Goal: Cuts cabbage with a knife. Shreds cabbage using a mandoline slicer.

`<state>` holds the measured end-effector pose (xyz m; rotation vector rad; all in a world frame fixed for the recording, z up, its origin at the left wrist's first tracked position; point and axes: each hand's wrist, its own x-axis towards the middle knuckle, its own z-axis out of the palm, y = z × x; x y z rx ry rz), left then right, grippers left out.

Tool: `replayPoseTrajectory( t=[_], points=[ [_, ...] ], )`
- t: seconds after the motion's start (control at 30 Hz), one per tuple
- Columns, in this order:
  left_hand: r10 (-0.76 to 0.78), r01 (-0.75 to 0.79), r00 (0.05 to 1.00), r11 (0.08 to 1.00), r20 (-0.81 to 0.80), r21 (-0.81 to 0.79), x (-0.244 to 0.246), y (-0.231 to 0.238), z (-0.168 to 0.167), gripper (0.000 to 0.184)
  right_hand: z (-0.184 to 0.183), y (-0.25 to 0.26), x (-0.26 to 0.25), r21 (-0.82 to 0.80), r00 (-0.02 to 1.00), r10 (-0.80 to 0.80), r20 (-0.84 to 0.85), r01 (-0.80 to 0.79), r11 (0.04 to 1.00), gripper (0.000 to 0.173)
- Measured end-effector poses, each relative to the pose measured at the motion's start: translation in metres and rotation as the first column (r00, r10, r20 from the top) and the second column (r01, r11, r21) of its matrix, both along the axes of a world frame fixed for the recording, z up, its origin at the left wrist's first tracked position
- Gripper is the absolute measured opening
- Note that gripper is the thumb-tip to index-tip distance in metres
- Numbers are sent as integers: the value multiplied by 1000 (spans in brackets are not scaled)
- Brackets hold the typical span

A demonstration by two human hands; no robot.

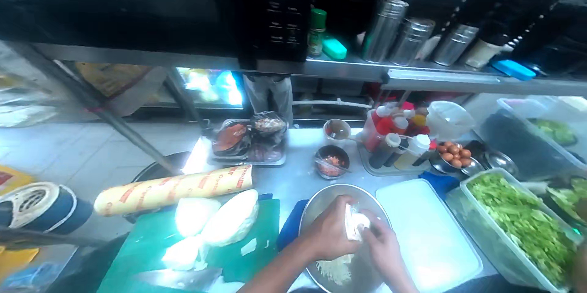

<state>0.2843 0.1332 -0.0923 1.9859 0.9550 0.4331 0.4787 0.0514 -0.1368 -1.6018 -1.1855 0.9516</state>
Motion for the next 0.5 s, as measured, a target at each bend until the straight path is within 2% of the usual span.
replayPoseTrajectory(
  t=[0.03,0.1,0.13,0.2,0.3,0.33,0.37,0.47,0.5],
  points=[
    [1,-1,1000,1000,-4,-8,-2,0,-1,103,-11,1,2,-20,999,-5,44,6,1000,37],
    [2,-2,1000,1000,-12,-14,-6,-1,-2,106,-51,2,17,-181,977,25,211,14,983,38],
    [2,-2,1000,1000,-15,-11,-8,-2,-3,106,-66,1,24,-242,969,49,243,12,970,38],
    [15,-15,1000,1000,3,-2,-10,-3,-7,107,-61,-1,25,-271,967,67,246,2,963,40],
    [33,-33,999,999,10,2,-12,-5,-10,107,-15,-4,3,-115,988,64,142,-47,992,41],
    [38,-38,999,999,10,2,-12,-6,-10,107,-10,-3,0,-66,989,71,128,-63,996,40],
    [38,-38,999,999,13,3,-13,-7,-10,107,-19,-2,1,-62,985,71,155,-62,996,40],
    [26,-27,999,999,30,28,-16,-10,-12,108,-74,-3,23,-234,953,110,283,-42,971,41],
    [28,-30,999,999,41,40,-16,-10,-14,108,-74,-4,26,-254,953,120,278,-47,966,41]
  ],
)
